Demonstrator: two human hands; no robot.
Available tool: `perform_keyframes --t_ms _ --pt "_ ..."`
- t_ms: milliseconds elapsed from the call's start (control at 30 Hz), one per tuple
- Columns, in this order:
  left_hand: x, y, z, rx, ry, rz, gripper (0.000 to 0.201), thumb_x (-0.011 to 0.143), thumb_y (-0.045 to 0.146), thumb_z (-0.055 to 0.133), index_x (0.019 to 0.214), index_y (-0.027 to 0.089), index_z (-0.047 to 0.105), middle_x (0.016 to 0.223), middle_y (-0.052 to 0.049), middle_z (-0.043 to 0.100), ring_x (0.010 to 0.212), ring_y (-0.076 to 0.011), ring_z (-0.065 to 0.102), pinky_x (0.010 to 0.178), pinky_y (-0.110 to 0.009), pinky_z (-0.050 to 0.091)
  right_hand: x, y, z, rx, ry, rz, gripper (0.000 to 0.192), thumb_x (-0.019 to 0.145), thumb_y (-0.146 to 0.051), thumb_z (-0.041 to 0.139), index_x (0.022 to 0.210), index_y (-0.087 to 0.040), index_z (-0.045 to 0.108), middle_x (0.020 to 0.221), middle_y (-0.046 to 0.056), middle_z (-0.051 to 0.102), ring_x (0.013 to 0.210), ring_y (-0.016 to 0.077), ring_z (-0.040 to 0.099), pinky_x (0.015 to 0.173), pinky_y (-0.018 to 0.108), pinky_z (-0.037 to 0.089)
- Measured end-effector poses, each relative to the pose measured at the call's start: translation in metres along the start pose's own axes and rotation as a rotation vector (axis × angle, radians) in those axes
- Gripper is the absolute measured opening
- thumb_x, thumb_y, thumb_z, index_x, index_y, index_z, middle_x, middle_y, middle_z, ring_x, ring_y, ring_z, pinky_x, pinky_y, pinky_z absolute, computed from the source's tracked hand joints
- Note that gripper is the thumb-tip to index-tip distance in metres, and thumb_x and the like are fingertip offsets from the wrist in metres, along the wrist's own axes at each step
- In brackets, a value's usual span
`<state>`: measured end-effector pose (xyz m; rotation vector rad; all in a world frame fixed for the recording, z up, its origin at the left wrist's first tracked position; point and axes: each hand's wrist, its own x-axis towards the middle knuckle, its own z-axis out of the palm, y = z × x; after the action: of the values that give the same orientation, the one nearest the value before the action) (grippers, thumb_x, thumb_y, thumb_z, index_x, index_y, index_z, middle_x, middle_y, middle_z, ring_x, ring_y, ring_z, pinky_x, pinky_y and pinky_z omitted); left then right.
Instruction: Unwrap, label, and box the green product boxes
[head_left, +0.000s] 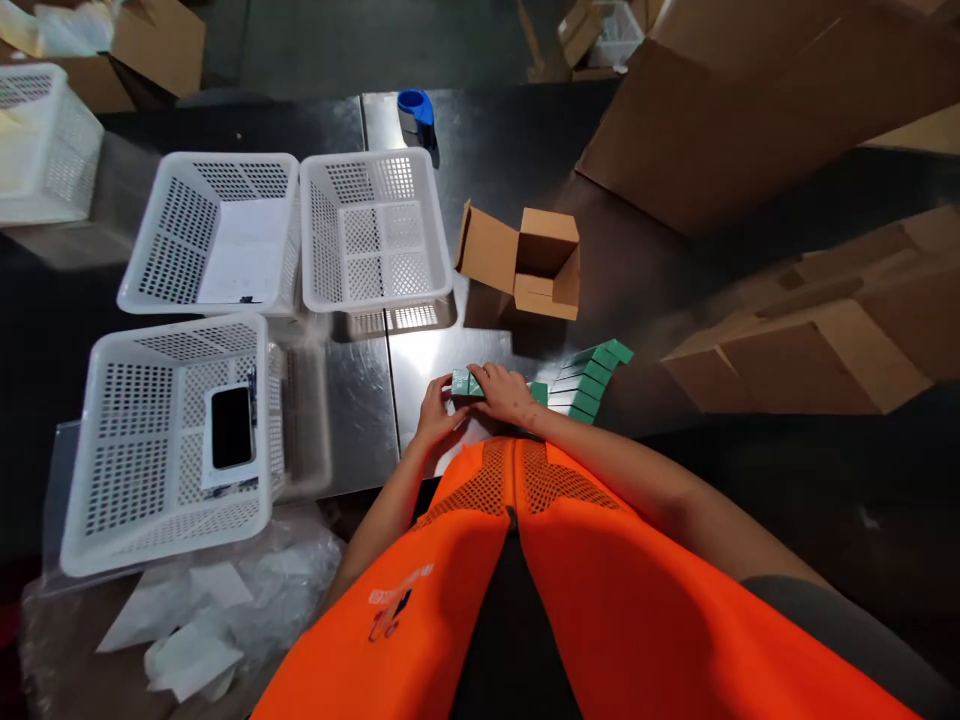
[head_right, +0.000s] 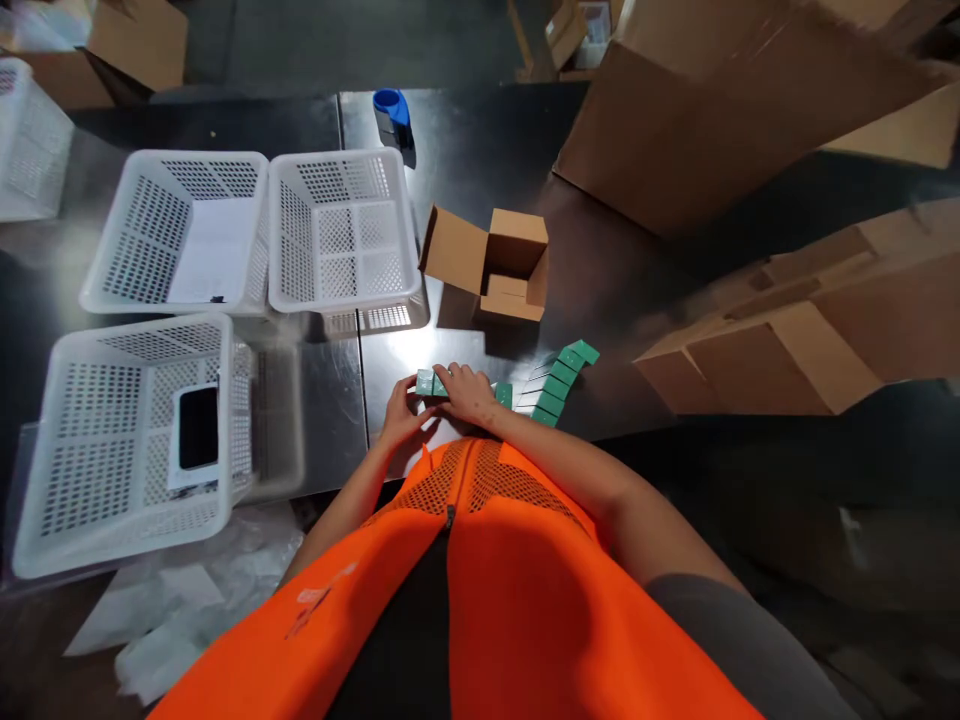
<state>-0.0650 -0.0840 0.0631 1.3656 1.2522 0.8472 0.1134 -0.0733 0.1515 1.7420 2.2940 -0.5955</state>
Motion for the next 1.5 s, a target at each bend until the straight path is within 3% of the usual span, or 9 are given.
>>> perform_keyframes --t_ms 233,400,667,767,900,1000,1100,1333,1500 --pt "0.011 -0.011 0.0 0.09 0.021 -0.001 0.037 0.074 0.018 0.074 0.109 0.02 0.064 0.113 -0.01 0.067 0.107 -0.0251 0.064 0.094 -0.042 0.055 0.0 0.001 0.003 0.041 -0.031 0.023 0.058 0.096 -0.034 0.052 0.148 -0.018 0.032 0.132 0.018 0.054 0.118 0.034 0.051 0.091 0.043 0.045" --pt "0.007 0.001 -0.003 0.086 0.013 0.03 0.031 0.071 0.02 0.074 0.101 0.02 0.067 0.103 -0.009 0.069 0.101 -0.0254 0.066 0.089 -0.041 0.056 -0.004 0.0 -0.004 0.065 -0.025 0.008 0.078 0.092 -0.061 0.054 0.154 -0.021 0.028 0.13 0.019 0.056 0.113 0.0365 0.054 0.088 0.046 0.047" --pt "0.001 0.008 -0.004 -0.032 0.007 0.127 0.042 0.069 0.033 0.077 0.107 0.02 0.066 0.108 -0.012 0.071 0.092 -0.0271 0.072 0.08 -0.043 0.061 -0.005 0.006 -0.023 0.11 0.103 -0.015 0.067 0.086 -0.068 0.06 0.139 -0.028 0.053 0.114 0.013 0.068 0.098 0.0333 0.067 0.075 0.041 0.054" --pt "-0.005 -0.006 -0.01 -0.144 0.122 -0.002 0.049 0.067 0.04 0.078 0.111 0.02 0.065 0.116 -0.013 0.069 0.1 -0.0288 0.071 0.083 -0.043 0.062 -0.009 0.021 -0.051 0.177 0.213 -0.013 0.067 0.086 -0.068 0.059 0.139 -0.027 0.054 0.111 0.01 0.071 0.095 0.0307 0.069 0.075 0.039 0.055" --pt "-0.022 -0.029 -0.025 -0.188 0.285 -0.17 0.055 0.065 0.054 0.075 0.106 0.019 0.064 0.111 -0.014 0.07 0.099 -0.0309 0.071 0.077 -0.043 0.062 -0.02 0.055 -0.114 0.293 0.397 0.032 0.063 0.093 -0.059 0.054 0.145 -0.024 0.048 0.124 0.01 0.068 0.109 0.0258 0.066 0.089 0.035 0.054" --pt "-0.041 -0.042 -0.036 -0.109 0.292 -0.235 0.055 0.069 0.058 0.07 0.107 0.018 0.064 0.111 -0.014 0.071 0.098 -0.0287 0.071 0.082 -0.043 0.06 -0.017 0.092 -0.157 0.337 0.515 0.101 0.066 0.096 -0.056 0.048 0.152 -0.023 0.037 0.142 0.011 0.055 0.127 0.0295 0.055 0.103 0.043 0.046" --pt "-0.057 -0.049 -0.037 -0.03 0.254 -0.285 0.054 0.069 0.059 0.069 0.103 0.018 0.068 0.108 -0.014 0.073 0.099 -0.0284 0.07 0.089 -0.044 0.057 0.004 0.129 -0.177 0.237 0.576 0.201 0.073 0.094 -0.061 0.048 0.154 -0.024 0.031 0.144 0.012 0.052 0.126 0.0331 0.053 0.1 0.045 0.046" --pt "-0.064 -0.04 -0.024 0.058 0.247 -0.27 0.053 0.068 0.066 0.064 0.09 0.018 0.073 0.095 -0.014 0.076 0.089 -0.0309 0.072 0.083 -0.045 0.058 0.04 0.165 -0.181 0.037 0.383 0.186 0.07 0.09 -0.064 0.054 0.147 -0.026 0.045 0.135 0.014 0.06 0.117 0.0346 0.059 0.089 0.041 0.049" --pt "-0.053 -0.033 -0.012 0.048 0.363 -0.22 0.054 0.064 0.072 0.063 0.078 0.021 0.073 0.083 -0.013 0.076 0.081 -0.0332 0.072 0.077 -0.046 0.059 0.049 0.172 -0.153 0.012 0.242 0.117 0.068 0.088 -0.061 0.057 0.144 -0.024 0.049 0.123 0.016 0.065 0.108 0.0352 0.065 0.085 0.041 0.051"
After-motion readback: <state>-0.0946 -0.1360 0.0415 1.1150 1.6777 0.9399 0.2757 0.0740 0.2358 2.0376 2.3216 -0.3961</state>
